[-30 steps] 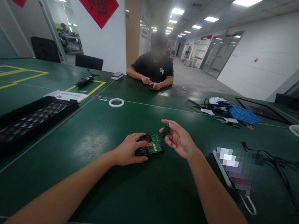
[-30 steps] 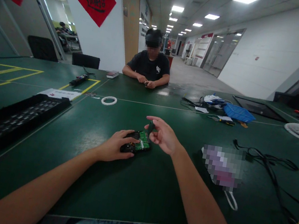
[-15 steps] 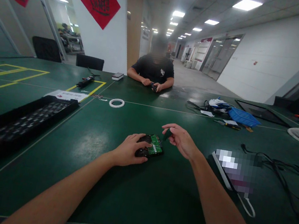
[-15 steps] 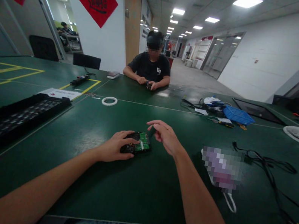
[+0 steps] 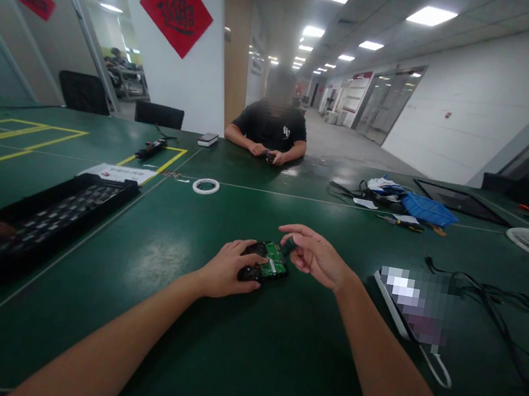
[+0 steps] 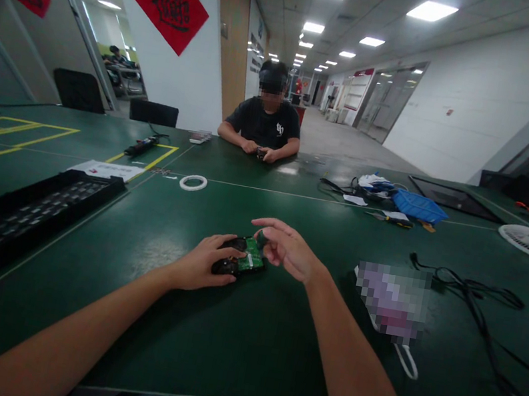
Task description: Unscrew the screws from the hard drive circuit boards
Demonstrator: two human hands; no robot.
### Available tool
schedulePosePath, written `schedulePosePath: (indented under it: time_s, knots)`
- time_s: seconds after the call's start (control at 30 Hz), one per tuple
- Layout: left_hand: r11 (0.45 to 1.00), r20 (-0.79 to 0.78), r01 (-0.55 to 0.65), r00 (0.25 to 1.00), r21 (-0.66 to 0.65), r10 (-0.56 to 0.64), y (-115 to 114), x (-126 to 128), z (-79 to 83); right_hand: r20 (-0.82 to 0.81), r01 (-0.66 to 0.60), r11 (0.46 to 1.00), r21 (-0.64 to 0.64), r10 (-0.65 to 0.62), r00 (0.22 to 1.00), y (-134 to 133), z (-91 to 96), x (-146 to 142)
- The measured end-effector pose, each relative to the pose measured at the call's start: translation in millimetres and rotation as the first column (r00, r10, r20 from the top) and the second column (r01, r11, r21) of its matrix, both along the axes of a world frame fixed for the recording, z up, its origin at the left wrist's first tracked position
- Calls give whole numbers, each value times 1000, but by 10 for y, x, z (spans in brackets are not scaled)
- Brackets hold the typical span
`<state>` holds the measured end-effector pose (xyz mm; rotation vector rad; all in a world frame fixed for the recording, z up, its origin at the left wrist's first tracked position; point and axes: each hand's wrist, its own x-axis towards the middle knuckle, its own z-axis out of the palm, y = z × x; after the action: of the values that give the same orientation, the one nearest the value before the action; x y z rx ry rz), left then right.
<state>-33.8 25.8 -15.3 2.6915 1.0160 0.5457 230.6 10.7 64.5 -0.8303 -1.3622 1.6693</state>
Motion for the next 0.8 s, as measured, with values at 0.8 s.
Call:
schedulePosePath:
  time_s: [0.8]
  knots:
    - [1000, 4, 0, 1000, -6, 0, 16, -5, -25, 25, 124, 992, 26, -124, 992, 41, -48, 6]
